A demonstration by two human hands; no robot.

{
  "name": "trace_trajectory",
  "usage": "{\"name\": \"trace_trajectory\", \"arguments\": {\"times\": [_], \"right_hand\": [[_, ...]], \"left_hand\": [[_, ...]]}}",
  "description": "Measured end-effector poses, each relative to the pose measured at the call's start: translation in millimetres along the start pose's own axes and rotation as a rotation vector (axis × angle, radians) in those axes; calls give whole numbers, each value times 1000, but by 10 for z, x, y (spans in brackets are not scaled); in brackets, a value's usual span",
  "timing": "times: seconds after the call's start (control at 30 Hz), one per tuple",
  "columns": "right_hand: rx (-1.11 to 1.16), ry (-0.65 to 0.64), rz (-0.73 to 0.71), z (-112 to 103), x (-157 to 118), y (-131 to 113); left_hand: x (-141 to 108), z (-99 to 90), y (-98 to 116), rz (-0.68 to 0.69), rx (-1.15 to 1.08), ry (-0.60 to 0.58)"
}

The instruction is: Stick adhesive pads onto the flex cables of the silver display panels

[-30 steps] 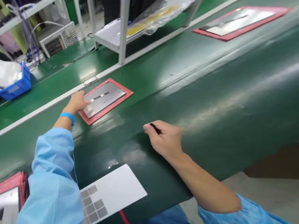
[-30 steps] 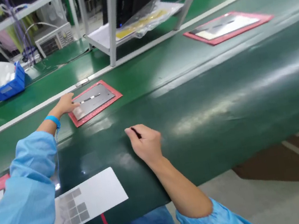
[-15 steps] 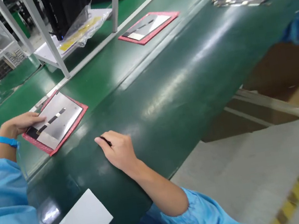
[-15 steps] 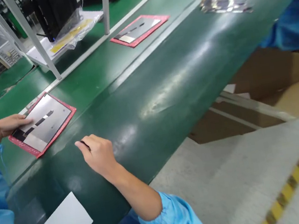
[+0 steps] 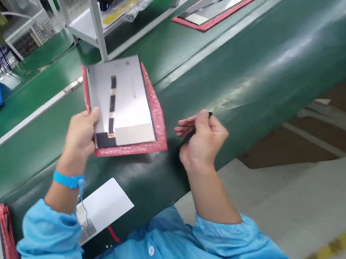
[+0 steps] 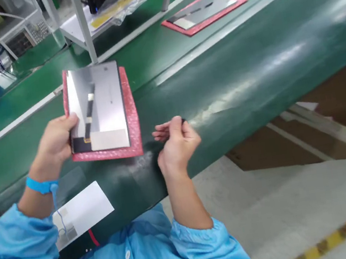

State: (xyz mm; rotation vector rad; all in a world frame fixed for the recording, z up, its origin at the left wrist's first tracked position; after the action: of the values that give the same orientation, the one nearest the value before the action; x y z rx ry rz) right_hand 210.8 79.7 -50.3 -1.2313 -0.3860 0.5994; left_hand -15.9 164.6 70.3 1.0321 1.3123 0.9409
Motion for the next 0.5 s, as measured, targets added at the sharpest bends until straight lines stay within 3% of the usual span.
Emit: {"name": "trace_trajectory", "arguments": {"times": [0.1, 0.2, 0.27, 0.37, 0.43, 0.5], "right_hand": [[-24, 6, 25, -246, 71, -43], [-106, -39, 3, -325, 53, -150], [-211, -84, -73, -281, -58, -253], [-354, -185, -233, -144, -391, -411], [-375, -361, -259, -48, -687, -481], [-321, -631, -169, 34, -994, -507]], "left_hand": [[-360, 105, -681, -42, -30, 19], [-601, 65, -1076, -89, 28, 7], [-739, -24, -1140, -95, 118, 1], [-1017, -167, -1037, -44, 271, 49], [-1271, -224, -941, 6, 334, 59], [-1547, -256, -891, 82, 349, -35]]}}
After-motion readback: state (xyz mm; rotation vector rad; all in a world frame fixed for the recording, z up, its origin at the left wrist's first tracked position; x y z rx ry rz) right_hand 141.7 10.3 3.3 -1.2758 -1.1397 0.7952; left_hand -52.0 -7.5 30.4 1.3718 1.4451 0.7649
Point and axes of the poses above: each hand's wrist, its own x-axis towards the middle knuckle, its own z-axis out of the palm, y = z × x, the point moved 1 cm from there along x, towards the middle knuckle, and after that the axes turned 3 degrees about z, right-handed, at the moved point
